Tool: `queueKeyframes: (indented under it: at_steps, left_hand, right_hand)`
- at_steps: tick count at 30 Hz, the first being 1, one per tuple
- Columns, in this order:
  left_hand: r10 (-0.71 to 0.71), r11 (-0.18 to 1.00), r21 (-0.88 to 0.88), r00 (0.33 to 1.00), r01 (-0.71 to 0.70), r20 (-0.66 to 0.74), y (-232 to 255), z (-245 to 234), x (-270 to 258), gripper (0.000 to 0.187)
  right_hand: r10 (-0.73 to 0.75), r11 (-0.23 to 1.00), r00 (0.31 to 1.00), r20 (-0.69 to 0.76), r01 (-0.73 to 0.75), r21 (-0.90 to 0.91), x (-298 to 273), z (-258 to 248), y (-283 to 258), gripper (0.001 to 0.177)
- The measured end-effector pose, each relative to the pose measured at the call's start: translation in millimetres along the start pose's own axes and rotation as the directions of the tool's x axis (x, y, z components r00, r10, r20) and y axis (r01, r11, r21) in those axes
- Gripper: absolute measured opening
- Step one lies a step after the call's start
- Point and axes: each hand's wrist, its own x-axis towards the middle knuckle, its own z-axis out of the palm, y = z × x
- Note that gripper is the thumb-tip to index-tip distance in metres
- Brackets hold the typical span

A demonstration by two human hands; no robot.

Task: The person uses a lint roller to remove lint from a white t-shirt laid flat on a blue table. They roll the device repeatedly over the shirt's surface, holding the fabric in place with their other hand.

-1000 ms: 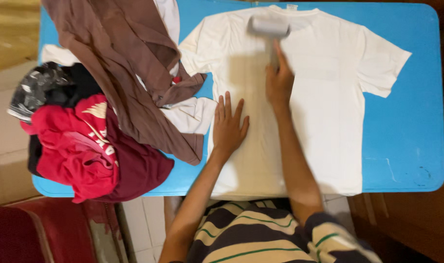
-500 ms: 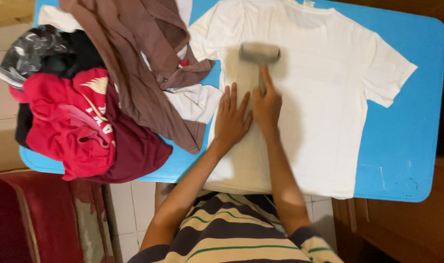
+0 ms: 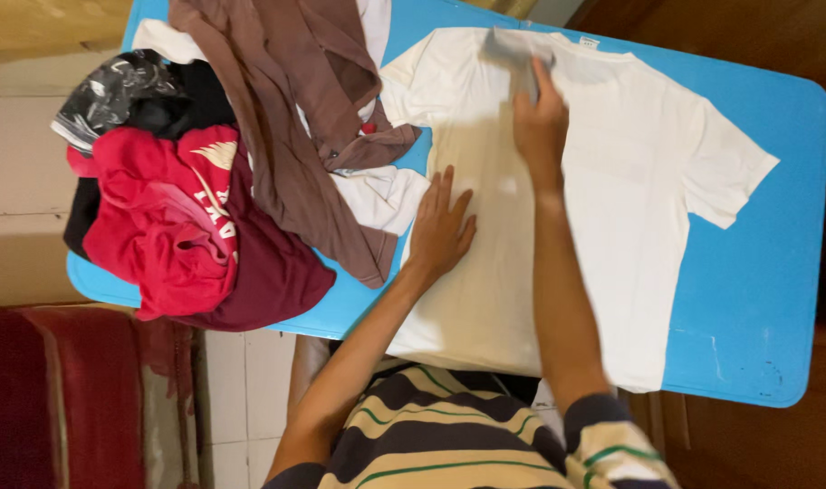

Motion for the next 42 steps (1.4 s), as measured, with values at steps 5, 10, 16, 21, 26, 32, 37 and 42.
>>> queueKeyframes:
  at_steps: [5,10,16,21,26,32,37,42]
  left_hand:
    - [-0.029,0.997,0.080,0.996,0.022,0.080,3.3,-20.2,-6.6,0.054]
    - [-0.035,0.991,0.130,0.995,0.022,0.098,9.2,-26.4,-6.3,0.056]
    - [-0.006,0.991,0.136,0.996,-0.006,0.085,9.4,-27.2,-4.9,0.055]
    - [-0.010,0.991,0.136,0.996,-0.002,0.090,8.8,-25.9,-6.3,0.055]
    - [0.002,0.989,0.149,0.998,-0.012,0.065,6.5,-22.6,-6.9,0.055]
    - [0.016,0.988,0.155,0.999,-0.021,0.032,6.6,-17.9,-6.8,0.055]
    - [-0.011,0.992,0.130,1.000,0.008,0.024,5.5,-23.4,-8.4,0.054]
    - [0.002,0.995,0.095,1.000,0.000,-0.017,5.9,-23.7,-9.0,0.052]
  right_hand:
    - [0.304,0.933,0.950,0.072,-0.281,-0.224,-120.4,-42.9,-91.3,0.057]
    - [0.449,0.864,0.889,0.094,-0.404,-0.302,-136.3,-32.0,-108.1,0.063]
    - [0.180,0.955,0.982,0.058,-0.161,-0.249,-47.1,-0.7,-31.1,0.056]
    - [-0.003,0.979,1.000,0.015,0.006,-0.205,39.3,18.1,12.9,0.046]
    - [0.088,0.983,0.992,0.090,-0.072,-0.170,64.1,4.5,0.4,0.047]
    - [-0.042,0.999,0.999,-0.010,0.042,-0.021,-48.4,-36.0,-45.2,0.055]
    - [-0.082,0.990,0.996,-0.022,0.079,-0.117,-167.9,-44.9,-93.9,0.063]
    - [0.411,0.904,0.909,0.068,-0.397,-0.156,-188.3,-26.1,-113.4,0.063]
